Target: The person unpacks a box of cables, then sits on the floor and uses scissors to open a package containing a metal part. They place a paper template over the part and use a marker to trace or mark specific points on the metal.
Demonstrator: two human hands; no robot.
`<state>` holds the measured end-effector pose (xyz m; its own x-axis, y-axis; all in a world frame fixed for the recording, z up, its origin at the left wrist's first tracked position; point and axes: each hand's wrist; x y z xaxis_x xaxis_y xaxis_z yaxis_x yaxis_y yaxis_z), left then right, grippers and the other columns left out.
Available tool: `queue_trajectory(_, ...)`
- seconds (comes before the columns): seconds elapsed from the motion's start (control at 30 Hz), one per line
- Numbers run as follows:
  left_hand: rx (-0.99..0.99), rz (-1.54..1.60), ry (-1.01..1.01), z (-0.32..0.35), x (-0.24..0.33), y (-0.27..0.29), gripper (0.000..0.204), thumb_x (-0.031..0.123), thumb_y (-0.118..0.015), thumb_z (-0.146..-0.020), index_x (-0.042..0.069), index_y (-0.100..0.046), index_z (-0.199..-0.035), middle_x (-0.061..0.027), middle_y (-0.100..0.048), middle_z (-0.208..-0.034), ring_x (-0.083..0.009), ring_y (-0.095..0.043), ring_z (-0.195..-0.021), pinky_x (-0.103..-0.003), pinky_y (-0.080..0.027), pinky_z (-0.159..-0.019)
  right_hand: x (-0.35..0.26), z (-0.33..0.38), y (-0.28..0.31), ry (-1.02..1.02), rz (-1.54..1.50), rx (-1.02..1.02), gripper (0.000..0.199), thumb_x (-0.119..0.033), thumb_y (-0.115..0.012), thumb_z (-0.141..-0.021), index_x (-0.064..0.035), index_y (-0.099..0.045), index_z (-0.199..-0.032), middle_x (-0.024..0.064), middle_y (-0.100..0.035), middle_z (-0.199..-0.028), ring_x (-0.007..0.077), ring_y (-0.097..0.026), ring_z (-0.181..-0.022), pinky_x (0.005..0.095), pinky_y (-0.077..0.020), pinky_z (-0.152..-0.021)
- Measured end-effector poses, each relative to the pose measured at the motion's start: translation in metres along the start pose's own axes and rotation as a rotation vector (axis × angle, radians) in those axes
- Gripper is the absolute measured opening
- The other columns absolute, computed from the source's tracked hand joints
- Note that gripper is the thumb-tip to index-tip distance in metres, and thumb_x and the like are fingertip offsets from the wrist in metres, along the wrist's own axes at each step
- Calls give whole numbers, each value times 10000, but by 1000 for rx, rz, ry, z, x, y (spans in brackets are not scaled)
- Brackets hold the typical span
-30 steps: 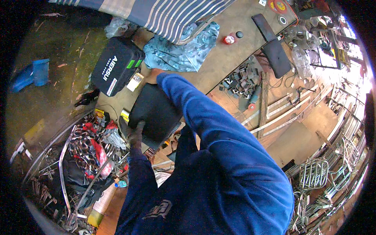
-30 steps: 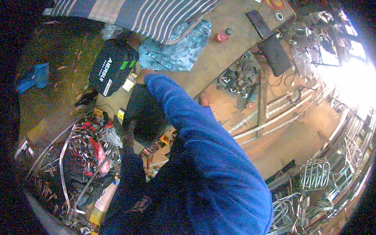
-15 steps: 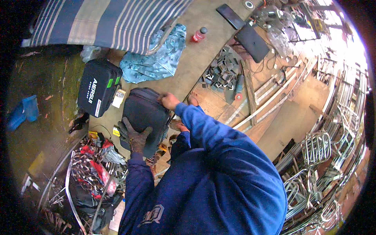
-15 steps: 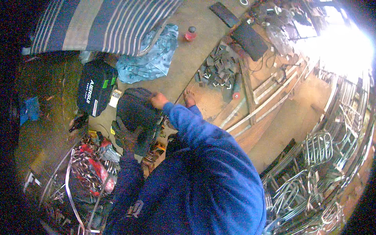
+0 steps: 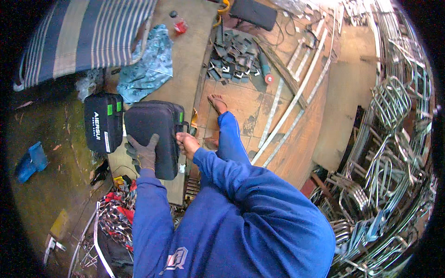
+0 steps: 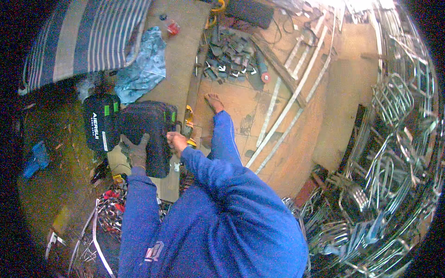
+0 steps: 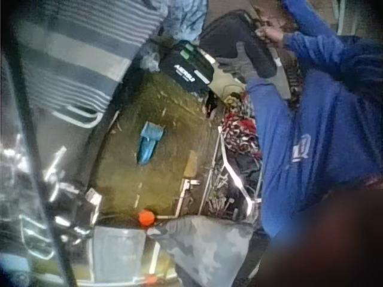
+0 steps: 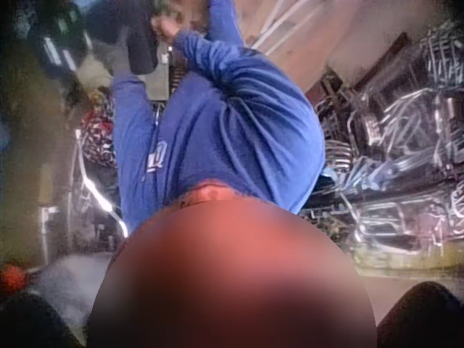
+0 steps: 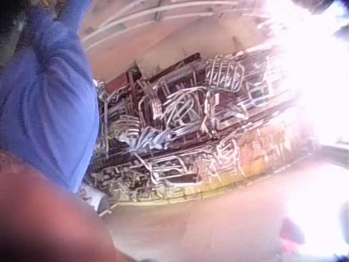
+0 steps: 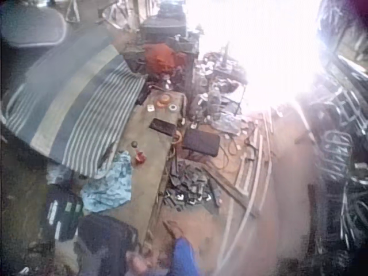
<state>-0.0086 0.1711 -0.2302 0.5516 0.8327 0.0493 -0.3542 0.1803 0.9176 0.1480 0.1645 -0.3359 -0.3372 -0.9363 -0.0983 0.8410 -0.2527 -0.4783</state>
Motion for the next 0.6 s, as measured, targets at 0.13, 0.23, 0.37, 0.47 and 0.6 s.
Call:
queue_trajectory(0.13, 64, 16, -47, -6, -13, -13, 1236, 738, -720, -645, 181, -95, -1555, -253, -91, -1581, -474, -120, -1442, -689, -156, -1088, 10, -4, 3, 163, 37, 9, 171, -192, -578, -913, -148, -578, -1078, -46, -481, -712, 82, -377, -553, 263, -276, -489)
queue_trajectory(0.23, 63, 19, -88, -12, -17, -15, 1260, 746, -719, -643, 130, -98, -1550, -298, -100, -1557, -491, -139, -1428, -605, -191, -1126, 3, -13, 9, 62, -7, -45, 123, -178, -597, -892, -155, -587, -1013, -44, -475, -695, 96, -378, -559, 283, -287, -505)
queue_trajectory(0.37, 46, 5, -123, -12, -14, -12, 1276, 755, -710, -650, 95, -87, -1548, -324, -108, -1540, -491, -142, -1424, -512, -208, -1155, 0, -26, 19, -85, -102, -230, 72, -164, -579, -885, -165, -552, -819, -42, -447, -665, 125, -388, -580, 334, -391, -582)
queue_trajectory(0.47, 17, -4, -117, -10, -12, -10, 1291, 754, -710, -649, 82, -72, -1548, -316, -94, -1547, -469, -138, -1434, -496, -193, -1163, -4, -39, 22, -181, -116, -260, 43, -189, -588, -892, -188, -551, -914, -55, -428, -671, 110, -385, -581, 341, -428, -623)
queue_trajectory(0.6, 16, 11, -107, -17, -20, -11, 1291, 746, -707, -661, 64, -61, -1545, -318, -69, -1551, -451, -125, -1444, -483, -170, -1171, -25, -56, 15, 84, 239, -191, 236, -200, -705, -807, -66, -626, -984, 29, -610, -862, 192, -585, -787, 358, -560, -744)
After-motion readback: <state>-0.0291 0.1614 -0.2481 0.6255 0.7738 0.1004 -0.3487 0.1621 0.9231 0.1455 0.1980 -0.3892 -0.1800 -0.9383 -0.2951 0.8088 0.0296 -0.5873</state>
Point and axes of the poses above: each hand's wrist, its own z-axis away from the middle knuckle, its own y-axis out of the back of the hand, x = y × z
